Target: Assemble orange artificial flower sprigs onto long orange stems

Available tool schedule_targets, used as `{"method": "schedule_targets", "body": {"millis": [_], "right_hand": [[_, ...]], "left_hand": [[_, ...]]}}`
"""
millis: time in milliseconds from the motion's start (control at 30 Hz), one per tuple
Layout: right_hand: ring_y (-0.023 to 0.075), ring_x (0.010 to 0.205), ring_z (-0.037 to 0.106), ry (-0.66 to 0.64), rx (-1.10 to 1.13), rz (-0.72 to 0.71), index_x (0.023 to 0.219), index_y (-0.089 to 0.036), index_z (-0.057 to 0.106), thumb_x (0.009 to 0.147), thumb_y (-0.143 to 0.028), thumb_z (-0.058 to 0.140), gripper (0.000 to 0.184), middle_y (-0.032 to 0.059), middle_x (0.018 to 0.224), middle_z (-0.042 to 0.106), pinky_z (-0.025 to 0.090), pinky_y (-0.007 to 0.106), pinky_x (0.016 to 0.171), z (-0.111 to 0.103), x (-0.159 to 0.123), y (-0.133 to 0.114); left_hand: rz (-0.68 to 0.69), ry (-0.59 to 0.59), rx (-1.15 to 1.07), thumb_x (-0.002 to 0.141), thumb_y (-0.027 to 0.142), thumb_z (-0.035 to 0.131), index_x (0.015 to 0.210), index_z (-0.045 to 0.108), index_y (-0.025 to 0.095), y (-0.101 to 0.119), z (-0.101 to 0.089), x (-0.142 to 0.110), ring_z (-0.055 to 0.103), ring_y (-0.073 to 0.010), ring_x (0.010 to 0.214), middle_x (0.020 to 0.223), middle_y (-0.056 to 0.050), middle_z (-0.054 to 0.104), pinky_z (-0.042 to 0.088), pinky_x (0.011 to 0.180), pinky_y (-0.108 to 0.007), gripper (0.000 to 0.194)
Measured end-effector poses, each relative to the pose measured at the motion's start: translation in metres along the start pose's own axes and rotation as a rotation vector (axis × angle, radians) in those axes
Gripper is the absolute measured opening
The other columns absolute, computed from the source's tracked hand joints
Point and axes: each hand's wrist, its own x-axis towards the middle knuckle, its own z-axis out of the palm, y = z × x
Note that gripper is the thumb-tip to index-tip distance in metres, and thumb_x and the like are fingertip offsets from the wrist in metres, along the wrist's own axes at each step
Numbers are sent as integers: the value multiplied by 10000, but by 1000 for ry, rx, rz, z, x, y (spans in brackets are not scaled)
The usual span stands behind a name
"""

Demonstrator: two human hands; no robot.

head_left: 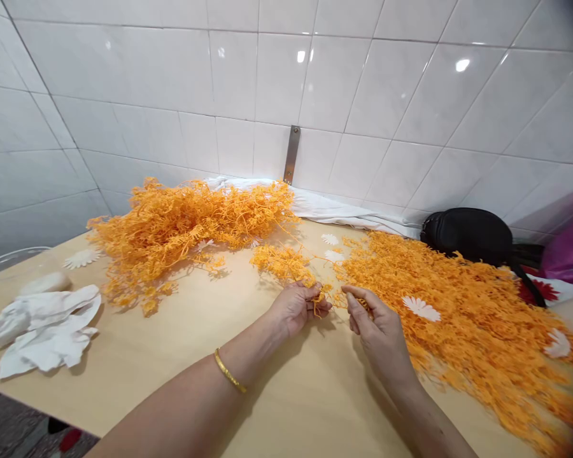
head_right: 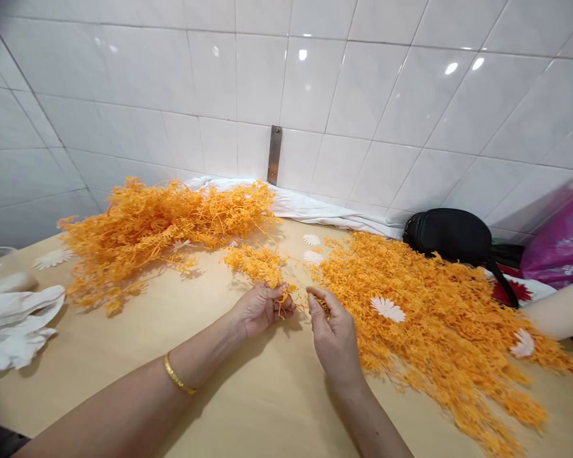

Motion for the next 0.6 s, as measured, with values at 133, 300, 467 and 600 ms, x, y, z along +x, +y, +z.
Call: {"method": "schedule_targets", "body": {"millis": [133, 300, 467, 600], "right_hand": [[114, 500, 434, -45, -42, -36, 1073, -179, 530, 715, -432, 541, 438, 5, 647, 522, 358, 233, 462, 2, 1, -1], [152, 641, 536, -206, -47, -154, 937, -189, 576, 797, -379, 449, 269, 23, 698, 593, 410, 257, 602, 4, 2, -1], [111, 511, 460, -64, -208, -200, 674, -191, 489, 816, -356, 420, 228, -13, 567, 523, 350, 233, 509, 1, 4, 4], [88, 441, 422, 85, -61, -110, 633, -196, 430, 813, -397, 414, 269, -34, 506, 465, 350, 214, 447, 6, 2, 1]], "left_hand": [[50, -56, 91, 683, 93, 554, 627, 489, 118, -6, 2, -1, 518, -109, 432, 500, -18, 530, 397, 466, -225, 89], [51, -137, 227, 654, 61, 535, 582, 516, 111, -15, 1, -2, 511, -119, 399, 449, -35, 541, 372, 444, -225, 89], [46, -187, 354, 746, 231, 505, 597, 534, 115, -13, 2, -7, 482, -108, 368, 401, -31, 516, 334, 422, -213, 191], [62, -304, 252, 693, 309, 581, 645, 544, 126, -11, 11, -12, 491, -111, 415, 389, 18, 458, 382, 506, -238, 193]]}}
